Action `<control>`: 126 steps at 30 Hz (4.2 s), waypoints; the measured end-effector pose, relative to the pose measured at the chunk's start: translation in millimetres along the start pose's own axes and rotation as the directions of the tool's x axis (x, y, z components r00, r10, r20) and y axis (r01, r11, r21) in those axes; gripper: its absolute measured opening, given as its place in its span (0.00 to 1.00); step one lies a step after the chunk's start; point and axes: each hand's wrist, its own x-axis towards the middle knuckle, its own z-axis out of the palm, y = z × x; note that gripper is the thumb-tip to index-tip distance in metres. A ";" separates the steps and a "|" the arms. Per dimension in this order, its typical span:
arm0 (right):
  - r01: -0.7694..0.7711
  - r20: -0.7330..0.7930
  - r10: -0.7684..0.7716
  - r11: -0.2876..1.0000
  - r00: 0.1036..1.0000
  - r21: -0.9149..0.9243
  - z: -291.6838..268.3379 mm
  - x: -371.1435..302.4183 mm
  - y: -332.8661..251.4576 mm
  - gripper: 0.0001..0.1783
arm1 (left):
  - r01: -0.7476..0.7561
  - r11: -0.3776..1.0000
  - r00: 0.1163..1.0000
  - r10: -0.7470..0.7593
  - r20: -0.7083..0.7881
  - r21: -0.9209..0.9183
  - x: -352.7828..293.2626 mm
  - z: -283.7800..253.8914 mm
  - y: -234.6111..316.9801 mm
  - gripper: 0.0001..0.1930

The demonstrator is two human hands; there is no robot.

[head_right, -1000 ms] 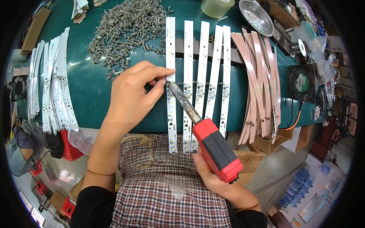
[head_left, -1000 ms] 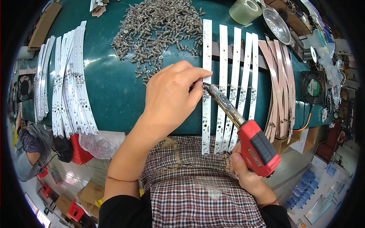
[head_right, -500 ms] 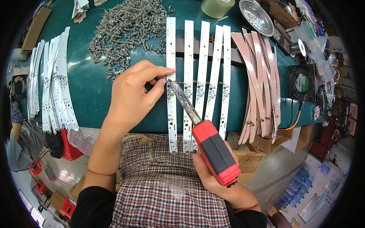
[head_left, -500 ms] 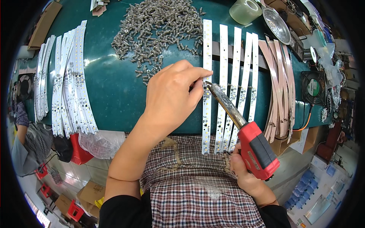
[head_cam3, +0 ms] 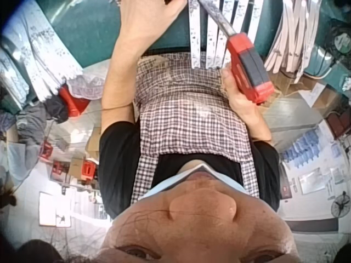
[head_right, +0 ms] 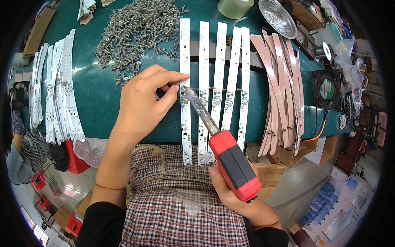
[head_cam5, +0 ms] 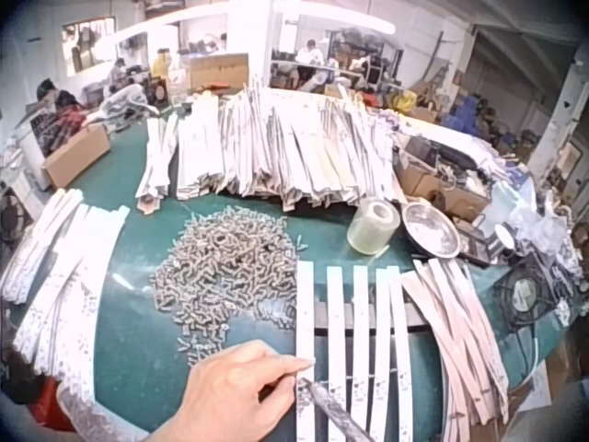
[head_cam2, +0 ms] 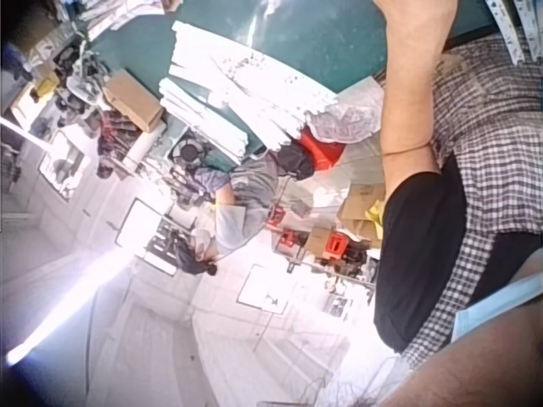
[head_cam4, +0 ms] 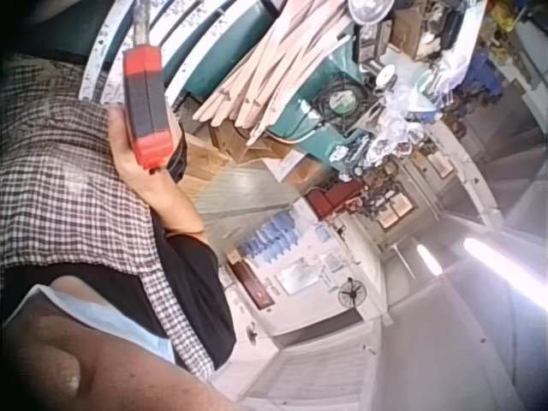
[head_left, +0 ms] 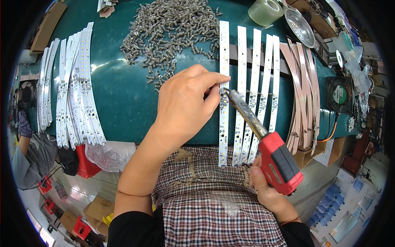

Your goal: The person places LED strips onto a jig, takes small components from a pile by hand, and solders them onto the strips using a soldering gun.

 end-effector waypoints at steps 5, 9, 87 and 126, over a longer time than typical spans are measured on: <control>0.056 -0.154 -0.057 0.998 0.986 -0.011 -13.9 -13.1 -8.7 0.06 | 0.013 1.000 1.000 -0.013 0.001 -0.026 1.4 1.9 1.4 0.14; 0.289 -0.499 -0.258 0.957 0.827 -0.016 -35.7 -14.0 -7.9 0.09 | 0.026 0.998 1.000 -0.027 -0.014 -0.058 2.3 -1.9 6.4 0.14; 0.512 -0.707 -0.152 0.794 0.690 0.328 -67.4 -1.7 -19.4 0.31 | -0.094 0.936 0.985 0.136 -0.102 0.339 -26.5 -30.7 -8.1 0.08; 0.161 -0.258 -0.067 0.917 0.964 0.366 -1.9 30.7 -28.5 0.22 | 0.493 0.110 0.864 -0.180 0.470 -0.863 -22.7 14.3 48.9 0.13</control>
